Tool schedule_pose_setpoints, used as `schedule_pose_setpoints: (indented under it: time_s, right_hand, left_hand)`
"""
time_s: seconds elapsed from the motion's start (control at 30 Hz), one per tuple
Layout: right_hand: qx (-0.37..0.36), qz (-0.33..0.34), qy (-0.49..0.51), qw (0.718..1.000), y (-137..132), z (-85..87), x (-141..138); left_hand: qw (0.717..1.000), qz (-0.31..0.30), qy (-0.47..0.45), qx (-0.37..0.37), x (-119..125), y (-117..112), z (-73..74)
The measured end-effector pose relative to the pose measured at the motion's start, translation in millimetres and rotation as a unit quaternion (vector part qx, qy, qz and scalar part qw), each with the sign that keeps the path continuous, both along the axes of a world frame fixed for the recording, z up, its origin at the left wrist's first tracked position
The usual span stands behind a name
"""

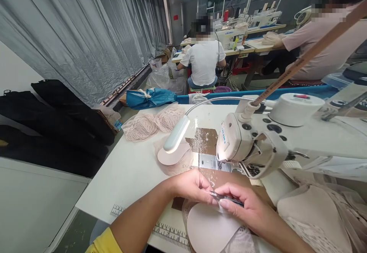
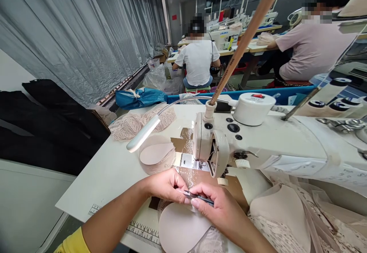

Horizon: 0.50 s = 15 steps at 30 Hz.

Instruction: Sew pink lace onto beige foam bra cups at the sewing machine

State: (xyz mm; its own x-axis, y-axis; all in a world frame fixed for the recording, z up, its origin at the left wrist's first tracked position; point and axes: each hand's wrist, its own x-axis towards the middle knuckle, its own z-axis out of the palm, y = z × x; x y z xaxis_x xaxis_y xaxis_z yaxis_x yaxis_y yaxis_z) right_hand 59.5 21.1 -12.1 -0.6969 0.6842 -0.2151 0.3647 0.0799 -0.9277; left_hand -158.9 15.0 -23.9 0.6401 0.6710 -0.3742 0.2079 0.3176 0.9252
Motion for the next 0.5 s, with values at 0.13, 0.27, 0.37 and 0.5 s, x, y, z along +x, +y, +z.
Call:
schedule_pose_setpoints:
  time_s: [0.13, 0.27, 0.37, 0.5]
  right_hand:
    - [0.005, -0.003, -0.009, 1.0, 0, 0.0, 0]
    - [0.014, -0.005, -0.016, 1.0, -1, 2.3, -2]
    - [0.017, -0.027, -0.007, 0.999, -2, -2.2, -2]
    - [-0.04, -0.111, 0.032, 0.993, -3, -16.5, -2]
  left_hand:
    - [1.0, 0.0, 0.009, -0.008, 0, 0, 1.5]
    - [1.0, 0.001, 0.013, -0.016, 0, 0, 0.7]
    - [0.999, 0.018, 0.02, -0.024, 0, 0, -1.7]
    - [0.999, 0.037, 0.013, -0.03, 3, -1, -5.1]
